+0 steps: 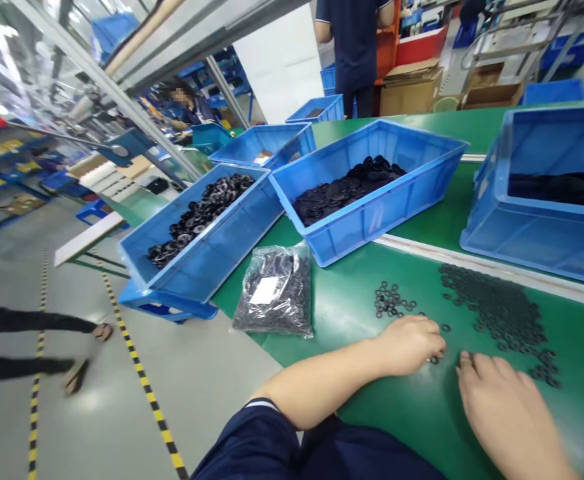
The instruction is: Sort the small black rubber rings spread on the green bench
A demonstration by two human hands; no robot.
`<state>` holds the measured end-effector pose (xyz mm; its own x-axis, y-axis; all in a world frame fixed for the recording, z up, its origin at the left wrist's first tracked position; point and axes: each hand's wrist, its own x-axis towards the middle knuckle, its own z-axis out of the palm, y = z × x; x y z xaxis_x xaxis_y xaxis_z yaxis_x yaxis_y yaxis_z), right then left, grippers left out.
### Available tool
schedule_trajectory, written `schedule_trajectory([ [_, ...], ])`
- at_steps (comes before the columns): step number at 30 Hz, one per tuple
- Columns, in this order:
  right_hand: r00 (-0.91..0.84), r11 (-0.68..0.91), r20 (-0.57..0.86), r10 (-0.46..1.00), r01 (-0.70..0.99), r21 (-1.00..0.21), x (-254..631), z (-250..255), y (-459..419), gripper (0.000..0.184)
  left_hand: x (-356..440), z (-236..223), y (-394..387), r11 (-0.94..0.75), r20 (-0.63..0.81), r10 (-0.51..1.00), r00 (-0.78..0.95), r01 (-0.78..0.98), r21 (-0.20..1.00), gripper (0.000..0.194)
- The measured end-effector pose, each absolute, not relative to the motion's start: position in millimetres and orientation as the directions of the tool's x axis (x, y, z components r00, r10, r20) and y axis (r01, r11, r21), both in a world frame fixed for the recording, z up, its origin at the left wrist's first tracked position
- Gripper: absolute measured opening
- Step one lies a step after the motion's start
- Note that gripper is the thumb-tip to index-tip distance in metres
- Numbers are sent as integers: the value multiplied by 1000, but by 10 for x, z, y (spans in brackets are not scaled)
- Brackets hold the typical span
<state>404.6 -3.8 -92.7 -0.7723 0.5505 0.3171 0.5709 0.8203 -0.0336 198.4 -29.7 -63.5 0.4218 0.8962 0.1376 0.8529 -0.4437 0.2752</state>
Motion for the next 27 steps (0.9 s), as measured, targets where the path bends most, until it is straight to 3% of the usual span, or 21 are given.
schedule_trajectory([
  [3, -724, 779, 306, 619, 615, -121, 3960, -863, -104, 23, 1991, -528, -319, -415, 145, 909, 391, 883, 219, 29],
  [9, -577, 601, 172, 798, 743, -296, 4110, -859, 17, 22, 2082, -729, -297, -508, 219, 860, 460, 814, 283, 28],
  [12, -499, 525, 182, 847, 737, -425, 4298, -851, 65, 23, 2121, -791, -446, -472, 197, 877, 438, 863, 183, 24],
  [15, -484, 504, 182, 856, 704, -500, 4392, -789, 64, 21, 2126, -815, -592, -453, 211, 884, 418, 876, 164, 35],
  [22, -624, 595, 85, 776, 682, -424, 4274, -674, -17, 9, 2079, -945, -670, -490, 316, 868, 383, 767, 415, 34],
  [27, -659, 630, 46, 750, 692, -352, 4214, -758, -48, 15, 2065, -981, -679, -486, 354, 868, 347, 737, 469, 34],
])
